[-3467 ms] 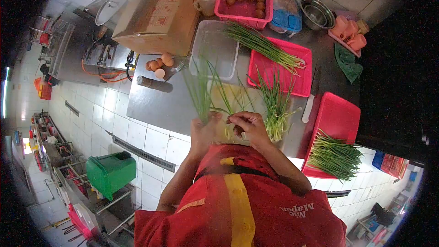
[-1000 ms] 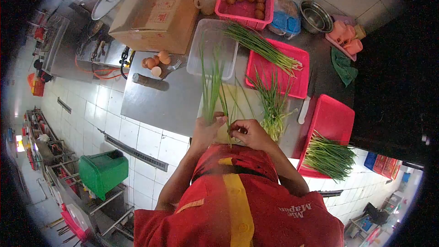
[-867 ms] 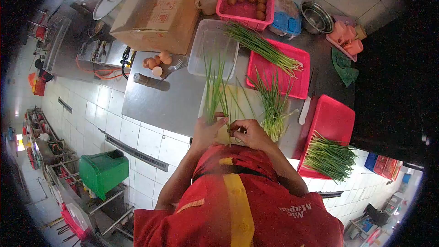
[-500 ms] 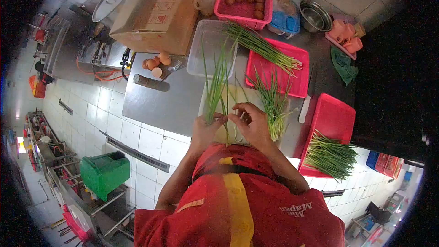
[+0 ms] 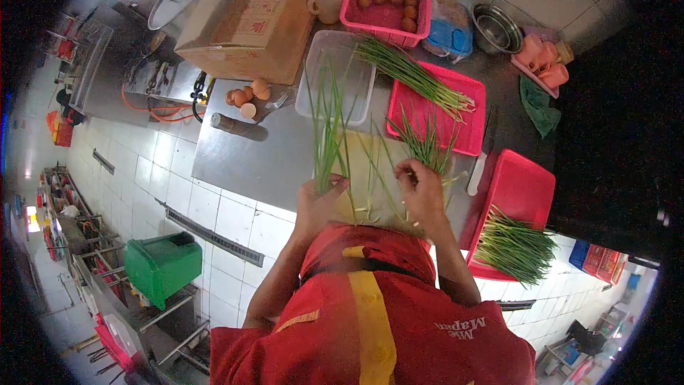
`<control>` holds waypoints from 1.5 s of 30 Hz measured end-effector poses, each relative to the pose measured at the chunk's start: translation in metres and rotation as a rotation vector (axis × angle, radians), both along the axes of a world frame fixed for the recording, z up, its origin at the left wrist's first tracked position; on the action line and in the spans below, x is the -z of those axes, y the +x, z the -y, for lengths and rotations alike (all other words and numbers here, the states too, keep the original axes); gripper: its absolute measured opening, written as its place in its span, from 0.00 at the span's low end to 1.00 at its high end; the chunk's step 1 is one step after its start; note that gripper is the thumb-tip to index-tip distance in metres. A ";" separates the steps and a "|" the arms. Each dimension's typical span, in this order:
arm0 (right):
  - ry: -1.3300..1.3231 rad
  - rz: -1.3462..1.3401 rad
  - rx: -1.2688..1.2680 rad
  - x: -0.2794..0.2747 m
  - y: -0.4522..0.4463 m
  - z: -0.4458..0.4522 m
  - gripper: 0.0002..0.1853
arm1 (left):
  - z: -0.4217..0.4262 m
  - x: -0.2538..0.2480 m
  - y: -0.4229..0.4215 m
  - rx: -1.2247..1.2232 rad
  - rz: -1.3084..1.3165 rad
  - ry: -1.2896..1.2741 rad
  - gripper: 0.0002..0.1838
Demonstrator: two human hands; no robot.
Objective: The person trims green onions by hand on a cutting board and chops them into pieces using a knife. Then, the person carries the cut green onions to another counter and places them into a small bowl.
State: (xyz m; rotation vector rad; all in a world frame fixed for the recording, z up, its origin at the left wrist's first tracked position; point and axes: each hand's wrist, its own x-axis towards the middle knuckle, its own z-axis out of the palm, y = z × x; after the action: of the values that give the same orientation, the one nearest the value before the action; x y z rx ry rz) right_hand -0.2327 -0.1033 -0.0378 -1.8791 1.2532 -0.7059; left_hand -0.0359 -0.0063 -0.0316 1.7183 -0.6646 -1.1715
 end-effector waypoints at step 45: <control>0.232 -0.161 -0.054 0.017 -0.044 -0.027 0.06 | 0.009 -0.032 0.030 -0.461 -0.350 -0.349 0.05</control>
State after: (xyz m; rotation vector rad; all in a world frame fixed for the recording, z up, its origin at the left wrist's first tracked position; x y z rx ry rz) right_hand -0.2766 -0.0768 -0.0547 -1.7968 1.3177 -0.3686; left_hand -0.0061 -0.0149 0.0000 1.2416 -0.2202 -0.9294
